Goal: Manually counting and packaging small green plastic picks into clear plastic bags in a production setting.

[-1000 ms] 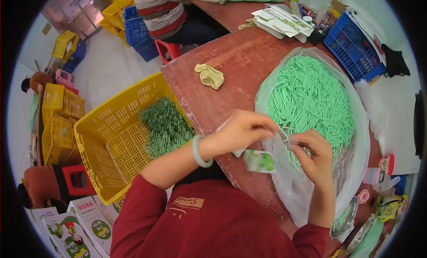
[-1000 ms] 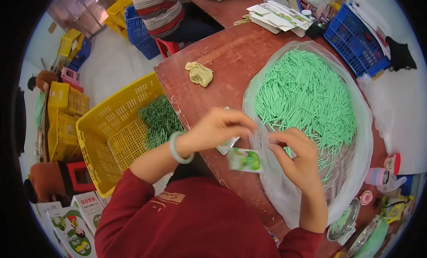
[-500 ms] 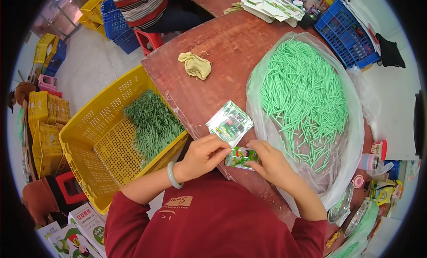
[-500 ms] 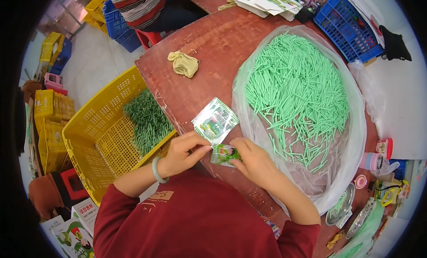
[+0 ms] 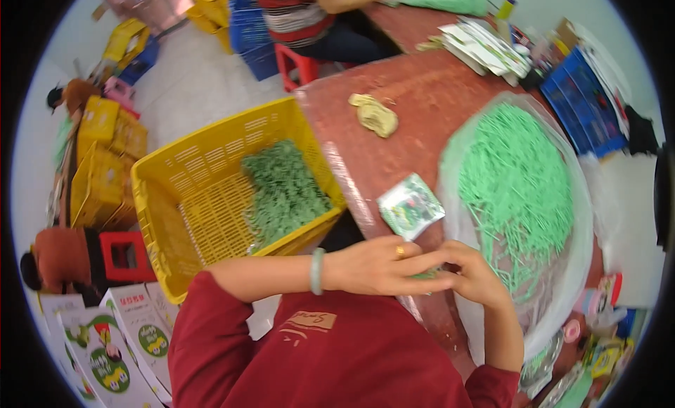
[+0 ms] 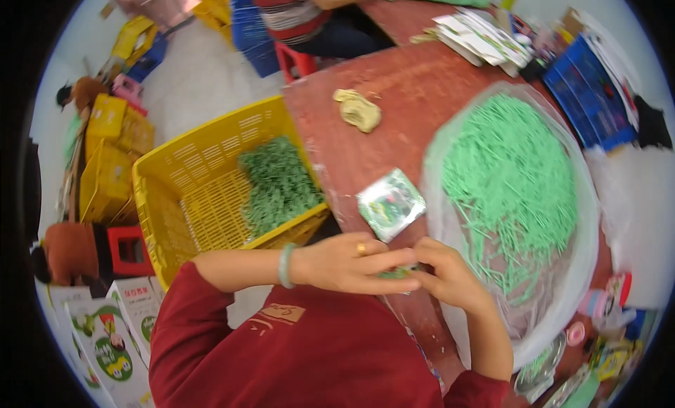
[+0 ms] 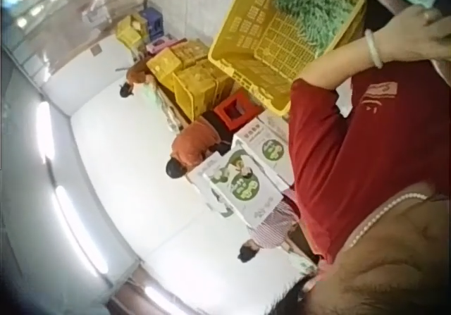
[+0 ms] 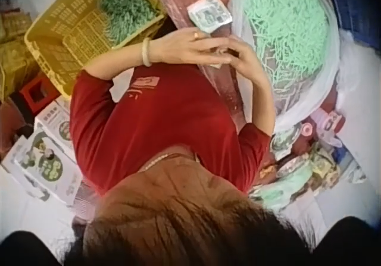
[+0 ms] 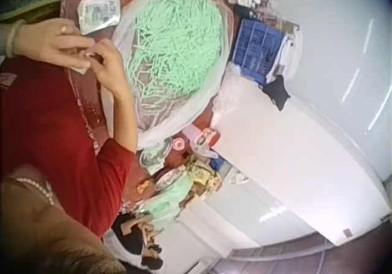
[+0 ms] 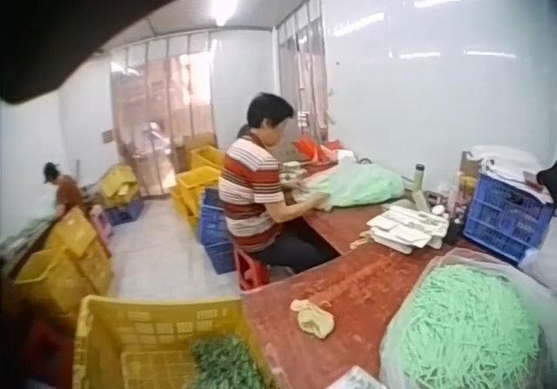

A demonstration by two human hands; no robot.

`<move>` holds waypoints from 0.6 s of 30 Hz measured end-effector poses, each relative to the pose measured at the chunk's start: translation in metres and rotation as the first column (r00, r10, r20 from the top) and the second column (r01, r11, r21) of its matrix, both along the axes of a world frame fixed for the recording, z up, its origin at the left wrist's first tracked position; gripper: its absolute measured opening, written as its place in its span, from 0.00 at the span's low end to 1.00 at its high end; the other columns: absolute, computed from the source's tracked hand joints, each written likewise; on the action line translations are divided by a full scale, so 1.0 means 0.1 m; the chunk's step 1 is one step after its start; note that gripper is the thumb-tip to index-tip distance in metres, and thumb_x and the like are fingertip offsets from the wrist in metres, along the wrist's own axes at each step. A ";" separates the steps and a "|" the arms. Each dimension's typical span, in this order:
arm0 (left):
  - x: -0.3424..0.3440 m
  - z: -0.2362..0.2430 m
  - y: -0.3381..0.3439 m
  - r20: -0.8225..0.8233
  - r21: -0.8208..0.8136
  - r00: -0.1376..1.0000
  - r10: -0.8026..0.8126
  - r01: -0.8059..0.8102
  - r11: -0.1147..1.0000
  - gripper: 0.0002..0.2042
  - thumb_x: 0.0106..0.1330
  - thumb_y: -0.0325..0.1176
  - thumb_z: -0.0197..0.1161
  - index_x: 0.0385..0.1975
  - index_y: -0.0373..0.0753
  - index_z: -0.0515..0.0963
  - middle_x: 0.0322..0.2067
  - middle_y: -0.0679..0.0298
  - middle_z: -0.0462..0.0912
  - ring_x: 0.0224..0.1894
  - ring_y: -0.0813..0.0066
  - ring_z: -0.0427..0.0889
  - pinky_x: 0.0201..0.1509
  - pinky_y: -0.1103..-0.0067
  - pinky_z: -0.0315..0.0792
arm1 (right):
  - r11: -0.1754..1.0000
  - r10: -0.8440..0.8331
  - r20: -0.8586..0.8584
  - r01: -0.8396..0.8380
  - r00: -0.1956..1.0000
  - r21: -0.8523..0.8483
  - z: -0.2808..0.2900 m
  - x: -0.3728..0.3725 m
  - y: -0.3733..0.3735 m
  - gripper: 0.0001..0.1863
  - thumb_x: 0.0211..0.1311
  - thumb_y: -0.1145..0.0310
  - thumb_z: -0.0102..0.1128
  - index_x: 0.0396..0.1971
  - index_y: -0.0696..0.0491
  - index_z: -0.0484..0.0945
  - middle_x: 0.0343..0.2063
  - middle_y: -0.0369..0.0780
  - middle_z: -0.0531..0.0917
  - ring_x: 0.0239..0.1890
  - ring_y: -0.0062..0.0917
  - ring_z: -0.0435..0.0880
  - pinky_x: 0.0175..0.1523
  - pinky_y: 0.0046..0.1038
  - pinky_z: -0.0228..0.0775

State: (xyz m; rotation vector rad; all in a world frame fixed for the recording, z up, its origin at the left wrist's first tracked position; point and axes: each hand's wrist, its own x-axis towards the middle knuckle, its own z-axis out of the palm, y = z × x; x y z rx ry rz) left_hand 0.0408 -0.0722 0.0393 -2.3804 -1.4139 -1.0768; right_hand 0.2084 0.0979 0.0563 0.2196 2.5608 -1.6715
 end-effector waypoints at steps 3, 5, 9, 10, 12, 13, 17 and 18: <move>0.08 -0.01 -0.07 0.491 -0.124 0.861 0.132 -0.081 0.989 0.22 0.55 0.23 0.63 0.52 0.41 0.76 0.46 0.55 0.73 0.35 0.68 0.78 0.37 0.78 0.74 | 0.994 -0.093 0.085 0.098 0.992 -0.056 0.12 -0.07 -0.04 0.07 0.50 0.75 0.64 0.32 0.55 0.79 0.29 0.35 0.74 0.30 0.21 0.72 0.34 0.23 0.63; -0.03 0.08 -0.14 0.428 -0.175 0.876 0.220 -0.158 0.972 0.21 0.53 0.22 0.63 0.50 0.40 0.77 0.47 0.54 0.72 0.38 0.66 0.79 0.39 0.76 0.75 | 0.986 -0.073 0.068 0.083 0.995 -0.142 0.07 -0.13 -0.02 0.08 0.49 0.75 0.65 0.31 0.55 0.79 0.29 0.34 0.74 0.30 0.20 0.72 0.34 0.22 0.62; -0.29 0.17 -0.29 0.153 0.140 0.982 0.108 -0.130 0.982 0.15 0.54 0.27 0.65 0.43 0.39 0.79 0.51 0.53 0.74 0.45 0.65 0.76 0.40 0.75 0.75 | 0.950 0.090 0.145 -0.041 0.985 -0.310 0.22 -0.54 -0.11 0.09 0.52 0.75 0.64 0.34 0.57 0.79 0.30 0.35 0.75 0.34 0.20 0.73 0.38 0.23 0.64; -0.35 0.18 -0.35 0.114 0.178 0.987 0.110 -0.129 0.975 0.13 0.54 0.28 0.65 0.41 0.38 0.80 0.52 0.53 0.74 0.46 0.66 0.76 0.39 0.75 0.75 | 0.948 0.102 0.151 -0.051 0.983 -0.313 0.24 -0.67 -0.16 0.09 0.52 0.75 0.64 0.34 0.57 0.79 0.30 0.35 0.75 0.34 0.20 0.73 0.38 0.23 0.64; -0.54 0.20 -0.50 0.022 0.188 0.990 0.138 -0.140 0.972 0.06 0.51 0.29 0.63 0.25 0.36 0.75 0.53 0.55 0.73 0.46 0.66 0.75 0.39 0.75 0.73 | 0.928 0.302 0.079 -0.274 0.950 -0.250 0.24 -0.89 -0.22 0.09 0.54 0.75 0.64 0.36 0.57 0.79 0.32 0.35 0.76 0.34 0.20 0.73 0.39 0.24 0.66; -0.65 0.23 -0.58 -0.031 0.203 0.985 0.171 -0.162 0.966 0.06 0.50 0.29 0.63 0.23 0.36 0.74 0.53 0.54 0.73 0.45 0.66 0.75 0.40 0.75 0.73 | 0.933 0.324 0.027 -0.315 0.946 -0.173 0.19 -0.98 -0.22 0.12 0.54 0.76 0.64 0.39 0.57 0.79 0.34 0.36 0.76 0.34 0.20 0.73 0.39 0.22 0.66; -1.37 0.13 -0.94 -0.129 -0.199 0.928 0.348 -0.369 0.908 0.04 0.50 0.28 0.61 0.24 0.39 0.72 0.34 0.57 0.78 0.43 0.60 0.79 0.40 0.70 0.75 | 0.985 -0.053 0.115 0.071 0.992 -0.159 0.21 -1.15 -0.24 0.14 0.52 0.78 0.64 0.41 0.56 0.79 0.36 0.34 0.75 0.32 0.18 0.71 0.37 0.19 0.63; -1.62 -0.04 -1.05 -0.175 -0.387 0.895 0.410 -0.445 0.807 0.05 0.51 0.28 0.61 0.25 0.39 0.72 0.31 0.59 0.78 0.42 0.58 0.79 0.41 0.68 0.75 | 0.986 -0.111 0.102 0.123 0.989 -0.117 0.21 -1.09 -0.15 0.14 0.52 0.79 0.63 0.41 0.56 0.79 0.35 0.34 0.75 0.32 0.17 0.70 0.37 0.18 0.63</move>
